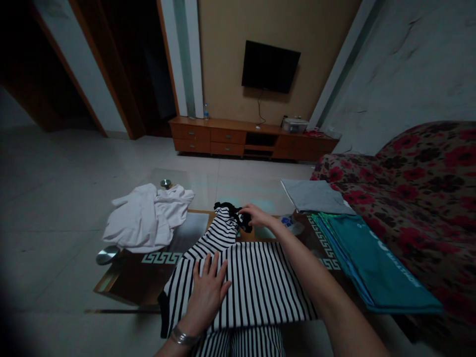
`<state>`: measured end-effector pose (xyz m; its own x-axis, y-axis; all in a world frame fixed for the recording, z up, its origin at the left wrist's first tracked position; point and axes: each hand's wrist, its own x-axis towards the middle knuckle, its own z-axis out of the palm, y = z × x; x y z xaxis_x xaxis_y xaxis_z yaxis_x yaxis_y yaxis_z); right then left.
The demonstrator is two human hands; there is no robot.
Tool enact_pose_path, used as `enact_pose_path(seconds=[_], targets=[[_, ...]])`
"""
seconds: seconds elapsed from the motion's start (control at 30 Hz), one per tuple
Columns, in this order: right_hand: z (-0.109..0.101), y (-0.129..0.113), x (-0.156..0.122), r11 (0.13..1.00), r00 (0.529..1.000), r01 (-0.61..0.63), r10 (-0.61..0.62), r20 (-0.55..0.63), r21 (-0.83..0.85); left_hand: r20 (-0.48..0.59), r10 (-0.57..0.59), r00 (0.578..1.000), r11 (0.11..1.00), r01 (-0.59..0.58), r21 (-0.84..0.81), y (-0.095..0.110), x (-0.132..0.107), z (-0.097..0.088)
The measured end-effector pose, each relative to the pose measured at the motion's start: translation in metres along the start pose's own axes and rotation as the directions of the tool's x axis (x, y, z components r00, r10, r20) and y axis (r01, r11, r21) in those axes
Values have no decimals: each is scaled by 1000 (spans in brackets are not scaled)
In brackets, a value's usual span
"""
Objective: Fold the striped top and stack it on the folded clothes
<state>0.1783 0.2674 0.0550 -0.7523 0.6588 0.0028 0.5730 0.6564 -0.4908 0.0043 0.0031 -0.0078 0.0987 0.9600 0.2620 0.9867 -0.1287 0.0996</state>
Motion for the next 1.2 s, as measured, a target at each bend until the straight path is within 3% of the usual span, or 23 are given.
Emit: enact_pose_path(seconds=[0.13,0.23,0.3,0.4,0.57,0.63,0.73,0.93,1.03,1.13,1.2], targets=[[10,-1,-1,993,992,-50,37,-124,-109,-9,1,1000,1000,-1,13,2,0,1],[-3,-7,14,979,946,-199,183,-268,-35,-9,-10,1000,1000,10,11,3,1,1],[-13,-8,19,957,912,-291,278,-300,1,-5,-11,1000,1000,11,12,4,1,0],[-17,-4,15,902,871,-431,425,-246,32,-1,-10,1000,1000,10,21,4,2,0],[3,7,-9,798,797,-599,602,-42,72,-9,-5,1000,1000,5,26,4,2,1],[13,8,-15,784,789,-611,614,7,110,-7,-2,1000,1000,3,24,4,1,1],[25,7,-14,800,815,-573,579,25,179,-1,-1,1000,1000,1,28,4,1,2],[25,5,9,880,867,-431,466,-179,201,-5,0,1000,999,1,36,4,1,3],[19,10,10,898,876,-418,439,-201,140,-5,5,1000,999,-5,32,3,2,1],[15,14,3,876,855,-480,481,-196,55,-9,21,1000,999,-21,28,3,2,0],[11,14,-1,831,809,-556,543,-225,3,-14,32,999,999,-32,27,3,2,-1]])
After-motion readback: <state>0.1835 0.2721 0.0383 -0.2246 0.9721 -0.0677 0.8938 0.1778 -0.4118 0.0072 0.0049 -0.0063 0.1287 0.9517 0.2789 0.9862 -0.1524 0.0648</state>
